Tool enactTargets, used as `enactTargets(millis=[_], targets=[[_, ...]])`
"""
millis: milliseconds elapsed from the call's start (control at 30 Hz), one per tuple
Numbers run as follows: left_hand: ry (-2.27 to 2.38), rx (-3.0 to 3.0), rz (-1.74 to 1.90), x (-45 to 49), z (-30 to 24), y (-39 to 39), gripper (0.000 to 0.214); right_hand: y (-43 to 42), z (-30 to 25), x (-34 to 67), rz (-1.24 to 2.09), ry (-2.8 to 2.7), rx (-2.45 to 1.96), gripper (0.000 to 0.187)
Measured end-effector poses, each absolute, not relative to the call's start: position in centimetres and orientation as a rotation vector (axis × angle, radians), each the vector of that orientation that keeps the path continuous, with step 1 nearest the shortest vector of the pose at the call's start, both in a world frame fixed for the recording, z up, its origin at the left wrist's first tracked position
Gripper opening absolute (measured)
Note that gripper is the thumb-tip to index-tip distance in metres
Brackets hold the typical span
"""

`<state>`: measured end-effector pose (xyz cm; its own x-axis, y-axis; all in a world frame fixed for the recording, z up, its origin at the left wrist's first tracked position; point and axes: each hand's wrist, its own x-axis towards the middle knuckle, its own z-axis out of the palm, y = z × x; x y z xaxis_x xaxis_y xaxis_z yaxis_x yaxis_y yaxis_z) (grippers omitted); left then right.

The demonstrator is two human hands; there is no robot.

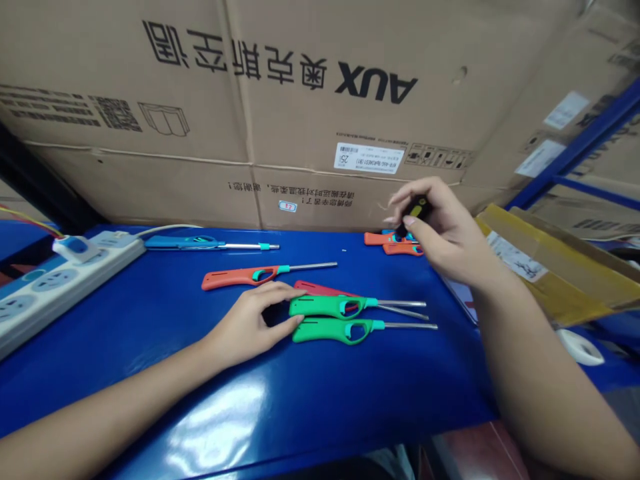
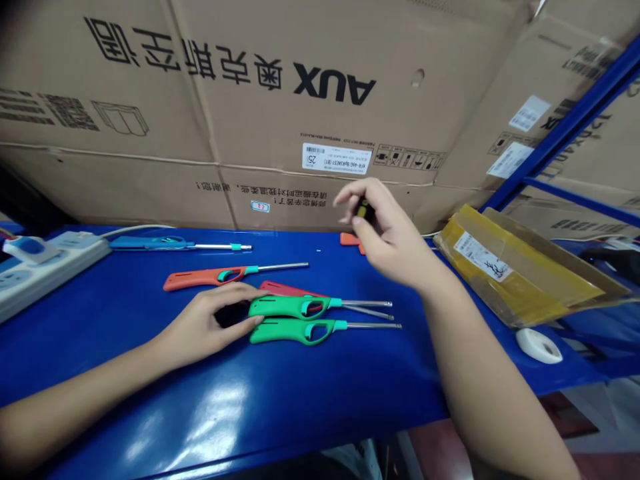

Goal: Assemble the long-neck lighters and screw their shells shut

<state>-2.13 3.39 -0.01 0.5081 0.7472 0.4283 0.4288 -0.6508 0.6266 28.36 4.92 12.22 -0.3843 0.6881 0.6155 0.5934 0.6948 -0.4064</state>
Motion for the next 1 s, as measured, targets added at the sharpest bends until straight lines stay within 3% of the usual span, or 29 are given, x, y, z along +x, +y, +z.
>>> enactTargets(millis=[167,367,533,700,800,933,1000], targets=[[0.980,2.339,0.975,-2.1,-0.1,3.7,0.030,9.1,8.7,33.6,-0.280,-2.012,-2.169,0.032],[0.971,2.352,0.980,-2.1,-0.2,3.6,0.026,11.6,4.9,35.7,-0.130,-1.894,-2.558,0.038],[0.972,2.341,0.938,-2.1,-0.3,3.6,0.026,11.4,5.1,35.6,-0.062,-2.104,-2.495,0.031],[0.996,2.298,0.911,-2.0,-0.4,3.7,0.027,9.9,6.5,33.4,0.007,-2.514,-2.101,0.018],[1.032,2.245,0.983,-1.9,-0.4,3.5,0.029,8.4,7.0,30.4,-0.118,-2.593,-1.905,0.028],[1.096,2.090,1.062,-1.7,-0.2,3.0,0.056,5.1,6.5,25.1,-0.555,-2.696,-1.706,0.033],[1.066,2.082,1.046,-1.6,0.0,2.7,0.068,3.2,5.9,22.7,-0.562,-2.757,-1.664,0.032]])
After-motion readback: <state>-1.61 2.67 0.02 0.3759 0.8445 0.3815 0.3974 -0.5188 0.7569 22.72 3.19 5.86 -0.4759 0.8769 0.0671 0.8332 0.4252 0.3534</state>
